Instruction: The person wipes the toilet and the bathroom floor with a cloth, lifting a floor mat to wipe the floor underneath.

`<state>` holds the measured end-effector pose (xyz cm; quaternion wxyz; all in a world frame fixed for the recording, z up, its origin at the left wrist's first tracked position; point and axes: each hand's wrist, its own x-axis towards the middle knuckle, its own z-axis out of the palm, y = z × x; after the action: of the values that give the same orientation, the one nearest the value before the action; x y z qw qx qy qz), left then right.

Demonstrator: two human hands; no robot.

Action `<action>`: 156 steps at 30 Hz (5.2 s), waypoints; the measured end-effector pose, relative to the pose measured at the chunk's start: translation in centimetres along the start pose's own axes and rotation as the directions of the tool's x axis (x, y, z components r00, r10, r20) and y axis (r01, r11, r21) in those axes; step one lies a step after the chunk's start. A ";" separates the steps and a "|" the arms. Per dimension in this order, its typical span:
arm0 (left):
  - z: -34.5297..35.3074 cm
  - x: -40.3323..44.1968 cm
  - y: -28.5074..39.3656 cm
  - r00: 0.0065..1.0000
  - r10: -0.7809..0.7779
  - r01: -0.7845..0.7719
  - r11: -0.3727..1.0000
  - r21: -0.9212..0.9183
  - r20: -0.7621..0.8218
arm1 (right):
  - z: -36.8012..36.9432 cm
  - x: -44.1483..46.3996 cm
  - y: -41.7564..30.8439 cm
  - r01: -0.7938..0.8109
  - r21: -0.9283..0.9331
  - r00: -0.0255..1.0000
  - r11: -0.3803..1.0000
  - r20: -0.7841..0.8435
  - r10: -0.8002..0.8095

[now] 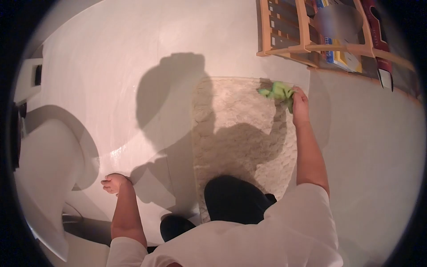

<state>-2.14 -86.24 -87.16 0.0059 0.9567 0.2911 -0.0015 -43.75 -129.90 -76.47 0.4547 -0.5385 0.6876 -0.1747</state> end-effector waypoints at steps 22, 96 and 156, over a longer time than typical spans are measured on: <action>0.2 -0.3 0.2 1.000 0.020 -0.020 1.000 -0.009 -0.023 | -2.1 -18.2 7.7 0.420 -0.848 0.905 0.325 0.365 -0.217; 0.7 0.1 0.0 1.000 -0.006 0.006 1.000 -0.018 -0.005 | 35.3 -9.7 -5.7 0.593 -0.722 0.624 0.356 0.134 -0.770; -1.5 18.1 -29.6 0.808 0.279 0.550 -0.040 -0.834 0.519 | 49.8 -38.9 2.5 0.839 -0.544 0.401 -0.020 0.643 -0.653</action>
<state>-3.62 -51.58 -86.06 0.7703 0.5656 0.2856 -0.0722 -4.46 -81.56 -87.44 0.0361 -0.9739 0.2236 0.0105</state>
